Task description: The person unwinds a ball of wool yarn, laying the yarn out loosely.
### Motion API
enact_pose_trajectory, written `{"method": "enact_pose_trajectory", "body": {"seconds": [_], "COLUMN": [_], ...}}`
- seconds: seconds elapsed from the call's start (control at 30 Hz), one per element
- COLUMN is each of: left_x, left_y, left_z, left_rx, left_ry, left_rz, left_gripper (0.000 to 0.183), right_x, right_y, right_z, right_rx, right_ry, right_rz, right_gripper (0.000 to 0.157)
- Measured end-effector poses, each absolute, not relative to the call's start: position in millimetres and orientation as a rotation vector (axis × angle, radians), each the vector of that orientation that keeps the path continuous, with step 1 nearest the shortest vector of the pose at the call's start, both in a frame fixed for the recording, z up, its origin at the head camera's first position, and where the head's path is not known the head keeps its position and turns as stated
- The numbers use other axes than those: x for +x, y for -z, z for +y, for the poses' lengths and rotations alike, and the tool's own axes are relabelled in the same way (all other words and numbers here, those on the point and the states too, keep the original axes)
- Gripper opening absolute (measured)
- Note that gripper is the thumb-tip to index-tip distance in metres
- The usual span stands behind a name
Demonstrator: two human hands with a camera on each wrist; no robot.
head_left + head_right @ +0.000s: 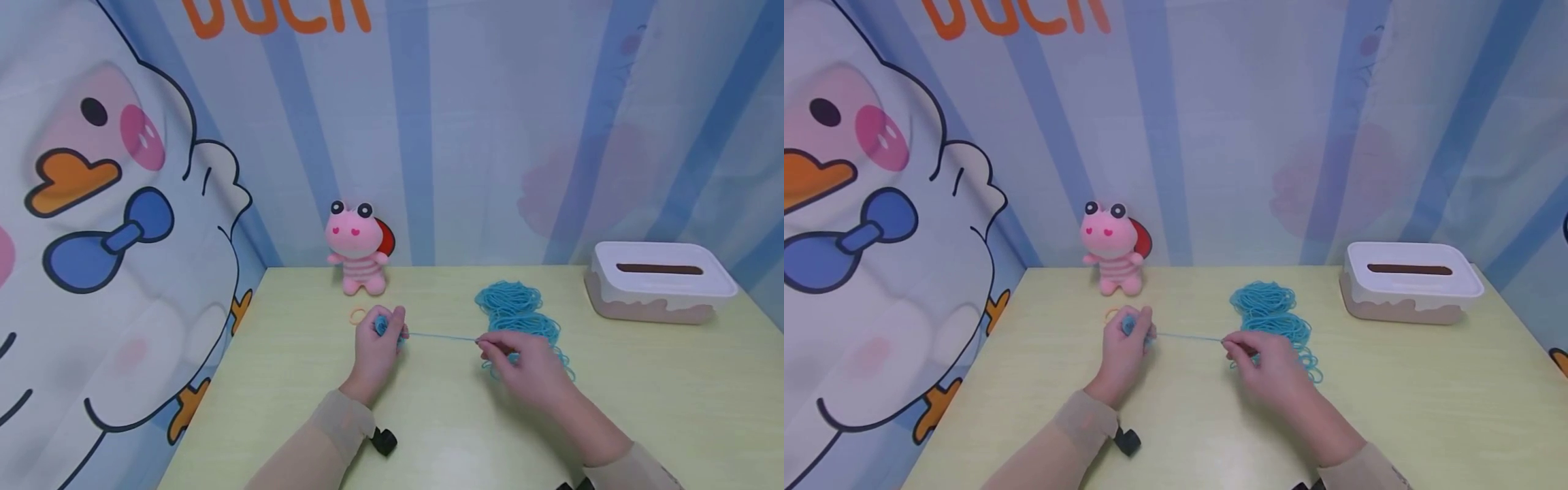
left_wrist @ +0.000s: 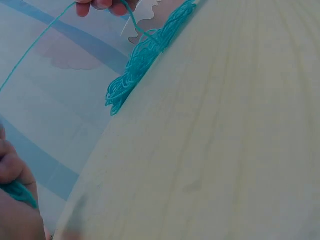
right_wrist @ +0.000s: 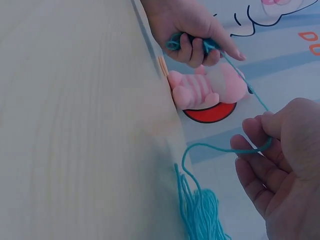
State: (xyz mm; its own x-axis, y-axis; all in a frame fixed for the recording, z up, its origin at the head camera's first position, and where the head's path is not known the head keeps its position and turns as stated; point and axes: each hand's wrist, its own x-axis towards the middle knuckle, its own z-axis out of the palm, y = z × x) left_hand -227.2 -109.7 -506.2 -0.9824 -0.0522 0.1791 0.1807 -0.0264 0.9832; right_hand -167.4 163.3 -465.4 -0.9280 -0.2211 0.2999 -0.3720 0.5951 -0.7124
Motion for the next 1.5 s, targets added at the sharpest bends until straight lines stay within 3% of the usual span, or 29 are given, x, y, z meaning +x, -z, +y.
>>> {"method": "enact_pose_trajectory", "body": {"seconds": [0.27,0.47,0.63,1.03,1.23,1.4,1.5], "left_x": [-227,-227,-228,-230,-230,-229,-229], "left_y": [505,507,507,511,511,510,509], "left_z": [-109,-111,-112,-111,-109,-109,-109], "left_rx": [-0.135,-0.148,-0.170,-0.174,-0.228,-0.245,-0.241], "left_ry": [2.105,2.161,2.090,2.129,2.183,2.177,2.151], "left_rz": [-2.029,-1.964,-1.959,-1.888,-1.889,-1.914,-1.943], "left_gripper": [0.029,0.042,0.043,0.035,0.033,0.031,0.030], "right_x": [-170,-169,-171,-176,-175,-172,-173], "right_y": [467,460,461,468,467,464,468], "right_z": [193,218,241,272,246,187,147], "right_rx": [0.492,0.409,0.357,0.187,0.260,0.454,0.581], "right_ry": [-1.118,-1.144,-1.121,-0.884,-0.829,-0.927,-1.019], "right_rz": [-2.604,-2.656,-2.685,-3.006,-2.925,-2.752,-2.778], "right_gripper": [0.013,0.014,0.014,0.027,0.027,0.024,0.034]}}
